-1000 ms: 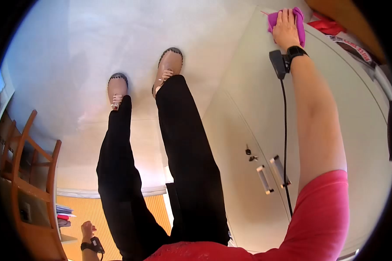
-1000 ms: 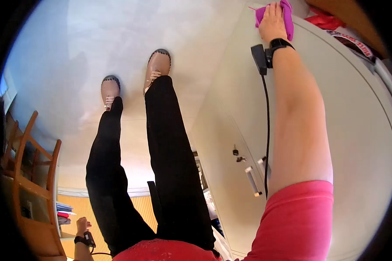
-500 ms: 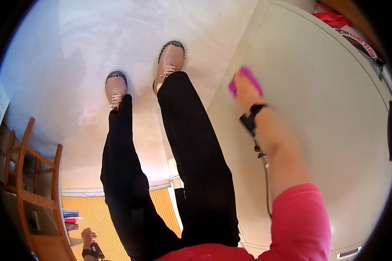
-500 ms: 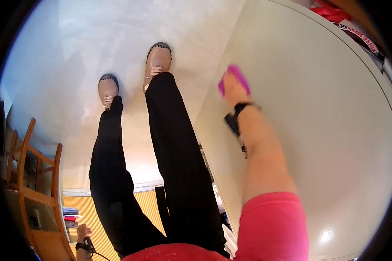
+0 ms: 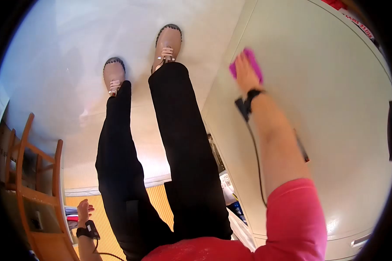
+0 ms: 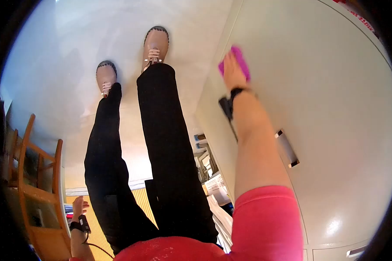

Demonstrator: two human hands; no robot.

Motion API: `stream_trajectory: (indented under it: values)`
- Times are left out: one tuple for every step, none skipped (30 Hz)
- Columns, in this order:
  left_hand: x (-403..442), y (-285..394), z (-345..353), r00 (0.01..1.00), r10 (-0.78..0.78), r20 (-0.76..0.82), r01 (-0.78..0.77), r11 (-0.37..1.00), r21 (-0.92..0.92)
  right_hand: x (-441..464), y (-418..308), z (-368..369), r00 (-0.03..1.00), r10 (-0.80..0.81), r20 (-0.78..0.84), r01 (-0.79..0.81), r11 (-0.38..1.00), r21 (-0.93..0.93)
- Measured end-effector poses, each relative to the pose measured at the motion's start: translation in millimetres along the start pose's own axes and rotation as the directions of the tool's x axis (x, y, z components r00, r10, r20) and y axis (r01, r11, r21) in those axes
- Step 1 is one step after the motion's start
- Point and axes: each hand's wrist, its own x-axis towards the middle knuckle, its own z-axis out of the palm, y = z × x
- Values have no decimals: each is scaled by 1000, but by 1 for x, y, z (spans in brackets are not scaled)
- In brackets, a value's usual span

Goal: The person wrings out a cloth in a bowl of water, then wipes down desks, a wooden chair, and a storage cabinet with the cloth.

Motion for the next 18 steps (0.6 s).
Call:
stream_trajectory:
  values:
    - [-2, -6, -8, 1000, 3, -11, -3, 1000, 1, -20, -40, 6, 999, -20, 45, 16, 997, 78]
    - [-4, -14, -20, 1000, 6, -16, -6, 1000, 9, -53, -66, -9, 998, -16, 61, 18, 1000, -20]
    - [-2, -21, -31, 1000, 14, -23, -14, 1000, 18, -76, -116, 33, 991, 93, -101, -70, 976, 207]
    - [9, -38, -47, 999, -9, -48, 9, 1000, 15, -111, -110, -23, 949, -241, 201, 254, 967, -38]
    - [15, -51, -61, 997, 9, -72, -8, 1000, 8, -136, -131, -29, 957, -208, 204, 209, 978, 14]
    - [18, -52, -70, 995, 19, -100, -20, 1000, -2, -153, -162, -11, 966, -162, 202, 132, 980, 152]
    - [20, -55, -76, 991, 27, -132, -29, 999, -13, -168, -163, -30, 913, -304, 273, 258, 947, 190]
    - [25, -57, -79, 983, 38, -182, -34, 999, 23, -167, -185, -8, 950, -236, 204, 174, 944, 280]
    - [25, -57, -83, 984, 58, -171, -49, 997, 53, -169, -208, 20, 976, -161, 146, 96, 922, 375]
    - [25, -55, -87, 985, 76, -155, -64, 994, 83, -163, -214, 37, 998, -23, 66, -1, 940, 340]
    - [26, -53, -89, 986, 92, -138, -76, 991, 114, -148, -214, 49, 994, 111, -18, -100, 945, 312]
    - [20, -62, -101, 988, 103, -118, -87, 988, 129, -153, -172, 39, 985, 169, -41, -153, 955, 253]
    - [25, -72, -97, 984, 112, -141, -96, 989, 115, -128, -141, 33, 969, 226, -98, -201, 955, 217]
    - [32, -82, -97, 981, 116, -158, -100, 990, 103, -106, -101, 5, 998, 49, 43, -42, 988, -151]
    - [37, -90, -95, 977, 121, -175, -105, 990, 95, -90, -66, -22, 990, 139, 17, -135, 979, -151]
    - [41, -95, -91, 976, 80, -204, -66, 995, 74, -68, -47, -23, 972, 232, -35, -234, 971, -44]
    - [47, -100, -86, 974, 91, -206, -77, 994, 72, -47, -35, -20, 942, 328, -77, -323, 944, 71]
    - [52, -111, -81, 972, 100, -211, -86, 994, 71, -32, -27, -24, 932, 357, -69, -352, 933, 73]
